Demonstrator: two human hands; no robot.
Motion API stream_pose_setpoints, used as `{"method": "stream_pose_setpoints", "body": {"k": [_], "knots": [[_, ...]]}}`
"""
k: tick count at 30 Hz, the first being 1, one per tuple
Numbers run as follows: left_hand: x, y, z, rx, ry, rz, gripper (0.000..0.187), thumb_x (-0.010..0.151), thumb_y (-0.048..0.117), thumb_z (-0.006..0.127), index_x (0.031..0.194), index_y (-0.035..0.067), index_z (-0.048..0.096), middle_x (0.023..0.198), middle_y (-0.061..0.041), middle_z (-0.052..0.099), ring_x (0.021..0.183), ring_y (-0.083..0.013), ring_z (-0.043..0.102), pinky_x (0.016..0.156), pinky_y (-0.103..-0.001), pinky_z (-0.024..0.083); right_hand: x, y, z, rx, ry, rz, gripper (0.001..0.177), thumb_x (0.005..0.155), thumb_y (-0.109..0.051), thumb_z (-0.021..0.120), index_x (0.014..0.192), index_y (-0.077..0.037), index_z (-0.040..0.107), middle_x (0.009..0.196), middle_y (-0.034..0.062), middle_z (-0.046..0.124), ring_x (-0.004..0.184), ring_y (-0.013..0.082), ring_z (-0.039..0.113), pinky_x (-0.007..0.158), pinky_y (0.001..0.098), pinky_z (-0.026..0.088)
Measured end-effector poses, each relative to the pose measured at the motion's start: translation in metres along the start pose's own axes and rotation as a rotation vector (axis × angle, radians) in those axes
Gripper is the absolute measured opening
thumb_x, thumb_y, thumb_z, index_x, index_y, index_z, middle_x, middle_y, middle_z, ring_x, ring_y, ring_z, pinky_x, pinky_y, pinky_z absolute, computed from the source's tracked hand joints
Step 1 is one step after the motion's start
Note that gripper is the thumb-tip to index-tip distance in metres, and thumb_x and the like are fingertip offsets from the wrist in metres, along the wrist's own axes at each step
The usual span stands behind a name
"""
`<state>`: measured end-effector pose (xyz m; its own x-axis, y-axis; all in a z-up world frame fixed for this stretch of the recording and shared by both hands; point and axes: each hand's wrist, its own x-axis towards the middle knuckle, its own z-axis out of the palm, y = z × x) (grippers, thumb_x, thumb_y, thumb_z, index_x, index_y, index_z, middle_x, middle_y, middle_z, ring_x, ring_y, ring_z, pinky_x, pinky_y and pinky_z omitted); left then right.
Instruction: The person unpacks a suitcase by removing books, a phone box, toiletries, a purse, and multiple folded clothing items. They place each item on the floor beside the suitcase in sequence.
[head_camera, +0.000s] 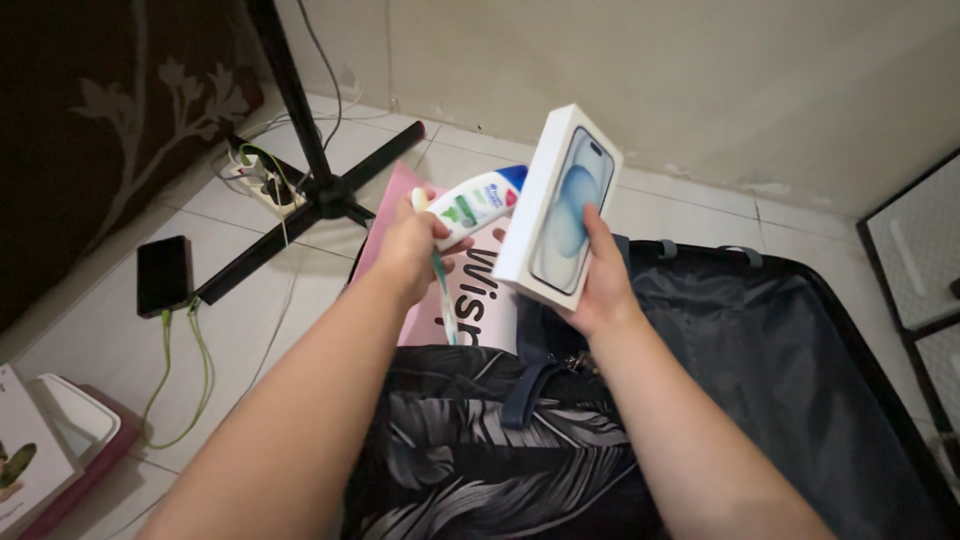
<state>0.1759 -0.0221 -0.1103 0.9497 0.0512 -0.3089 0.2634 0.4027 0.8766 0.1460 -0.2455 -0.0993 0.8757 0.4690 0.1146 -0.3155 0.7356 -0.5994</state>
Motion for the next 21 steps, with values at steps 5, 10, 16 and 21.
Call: {"method": "stream_pose_setpoints", "body": {"k": [5, 10, 16, 21], "knots": [[-0.012, 0.006, 0.003, 0.190, -0.053, 0.103, 0.060, 0.076, 0.003, 0.048, 0.131, 0.029, 0.045, 0.114, -0.008, 0.062, 0.083, -0.0205, 0.064, 0.059, -0.037, 0.051, 0.015, 0.008, 0.016, -0.080, 0.108, -0.069, 0.063, 0.100, -0.043, 0.058, 0.142, 0.002, 0.050, 0.139, 0.0204, 0.062, 0.128, 0.0362, 0.062, 0.110, 0.0530, 0.051], [-0.056, 0.033, 0.012, 0.301, -0.133, 0.104, 0.044, 0.084, 0.022, 0.053, 0.125, 0.032, 0.043, 0.105, -0.006, 0.062, 0.080, -0.0173, 0.062, 0.059, -0.033, 0.046, 0.017, 0.012, 0.048, -0.126, 0.111, -0.129, 0.060, 0.096, -0.039, 0.065, 0.140, 0.000, 0.052, 0.138, 0.0182, 0.063, 0.127, 0.0336, 0.064, 0.110, 0.0513, 0.051], [-0.053, 0.053, -0.029, 0.010, -0.099, 0.129, 0.028, 0.092, 0.031, 0.056, 0.117, 0.020, 0.055, 0.092, -0.001, 0.055, 0.066, -0.0125, 0.046, 0.056, -0.031, 0.041, 0.014, 0.007, 0.084, -0.114, 0.078, -0.133, 0.055, 0.096, -0.038, 0.065, 0.135, 0.001, 0.056, 0.131, 0.0190, 0.067, 0.121, 0.0344, 0.067, 0.107, 0.0504, 0.054], [-0.049, 0.087, -0.073, -0.262, -0.122, 0.186, 0.023, 0.099, 0.019, 0.053, 0.117, 0.005, 0.056, 0.090, -0.010, 0.058, 0.067, -0.0154, 0.046, 0.055, -0.030, 0.041, 0.005, 0.008, 0.117, -0.245, 0.007, 0.049, 0.051, 0.098, -0.036, 0.065, 0.134, 0.000, 0.059, 0.123, 0.0162, 0.071, 0.110, 0.0298, 0.072, 0.101, 0.0490, 0.058]]}}
